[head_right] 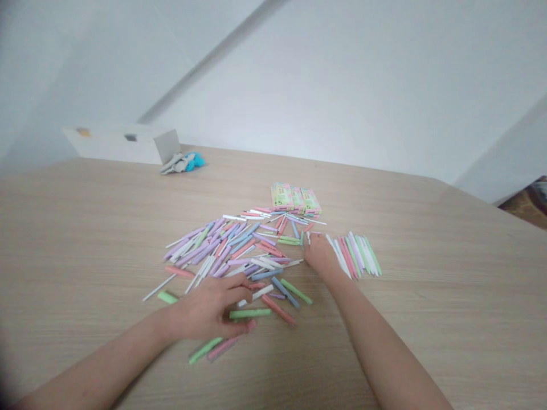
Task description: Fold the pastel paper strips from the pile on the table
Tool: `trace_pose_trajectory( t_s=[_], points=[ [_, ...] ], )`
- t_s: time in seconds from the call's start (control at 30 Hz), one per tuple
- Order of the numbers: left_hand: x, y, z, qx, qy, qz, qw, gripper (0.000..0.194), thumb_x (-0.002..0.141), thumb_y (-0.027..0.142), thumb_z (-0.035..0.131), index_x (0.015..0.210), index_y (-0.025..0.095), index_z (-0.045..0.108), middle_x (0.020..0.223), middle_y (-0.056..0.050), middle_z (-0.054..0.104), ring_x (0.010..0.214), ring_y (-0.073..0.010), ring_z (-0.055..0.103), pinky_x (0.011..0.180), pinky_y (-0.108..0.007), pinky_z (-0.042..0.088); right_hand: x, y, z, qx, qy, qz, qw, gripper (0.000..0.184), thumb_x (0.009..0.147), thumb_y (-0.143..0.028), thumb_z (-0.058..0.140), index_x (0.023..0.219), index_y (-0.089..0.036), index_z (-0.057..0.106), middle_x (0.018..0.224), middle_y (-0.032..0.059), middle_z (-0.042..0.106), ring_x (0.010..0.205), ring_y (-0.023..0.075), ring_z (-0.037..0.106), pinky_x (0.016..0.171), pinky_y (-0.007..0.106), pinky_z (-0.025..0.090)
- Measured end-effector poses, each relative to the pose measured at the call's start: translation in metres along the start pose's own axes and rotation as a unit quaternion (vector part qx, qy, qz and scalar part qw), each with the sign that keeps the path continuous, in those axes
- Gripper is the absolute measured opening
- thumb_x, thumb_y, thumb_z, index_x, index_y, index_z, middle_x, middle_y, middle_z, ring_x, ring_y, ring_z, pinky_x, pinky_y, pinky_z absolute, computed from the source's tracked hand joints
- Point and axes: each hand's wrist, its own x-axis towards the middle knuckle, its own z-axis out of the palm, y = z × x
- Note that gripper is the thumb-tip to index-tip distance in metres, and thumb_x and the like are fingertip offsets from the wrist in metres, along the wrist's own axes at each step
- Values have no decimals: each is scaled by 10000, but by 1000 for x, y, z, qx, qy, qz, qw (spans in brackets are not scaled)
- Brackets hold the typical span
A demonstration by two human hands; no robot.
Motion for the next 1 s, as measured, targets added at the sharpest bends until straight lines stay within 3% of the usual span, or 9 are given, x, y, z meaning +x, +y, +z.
trace_pose_trajectory(
  t_s=[0.23, 0.47, 0.6, 0.7, 0.87, 1.0],
  points=[
    [1, 0, -1, 9, -26, -3, 1000, 242, 810, 412, 575, 980, 241, 592, 1059, -13, 596, 882, -179, 599, 713, -272, 430, -5, -24, 0, 31, -3, -35, 999, 234, 822, -123, 443, 965, -82, 623, 992, 161, 656, 995, 224, 567, 878, 298, 369],
    [-1, 2, -3, 12, -29, -3, 1000, 253, 822, 446, 546, 954, 234, 587, 1032, -23, 603, 863, -182, 603, 704, -277, 437, -3, -37, -6, 64, -17, -54, 996, 251, 775, -84, 456, 929, -123, 650, 937, 115, 686, 905, 190, 609, 809, 250, 394],
    [-1, 4, -2, 2, -21, 5, 1000, 262, 820, 449, 547, 974, 240, 580, 1093, -25, 601, 906, -183, 607, 730, -274, 446, 22, -33, -12, 72, 0, -41, 997, 320, 816, -85, 394, 998, -104, 657, 992, 145, 685, 926, 215, 609, 819, 283, 408],
    [0, 5, -2, 4, -13, 9, 1000, 252, 812, 434, 562, 963, 234, 581, 1129, -22, 595, 935, -184, 604, 719, -269, 445, 49, -38, -12, 89, 8, -70, 994, 343, 831, -82, 383, 1031, -121, 659, 1065, 117, 674, 1006, 199, 585, 883, 270, 394],
    [0, 5, -1, 23, -22, -7, 999, 251, 802, 453, 570, 899, 224, 594, 1025, -13, 621, 833, -173, 617, 651, -271, 436, 96, -67, 3, 110, 0, -130, 985, 410, 824, -55, 399, 1173, -112, 605, 1215, 107, 620, 1132, 183, 534, 971, 260, 353],
    [0, 4, -3, 9, -23, -3, 1000, 249, 810, 448, 564, 908, 222, 597, 1114, -21, 603, 883, -182, 619, 676, -276, 449, 125, -89, 19, 115, -9, -151, 982, 436, 811, -38, 408, 1221, -52, 558, 1247, 161, 587, 1143, 201, 535, 982, 264, 350]
  ],
)
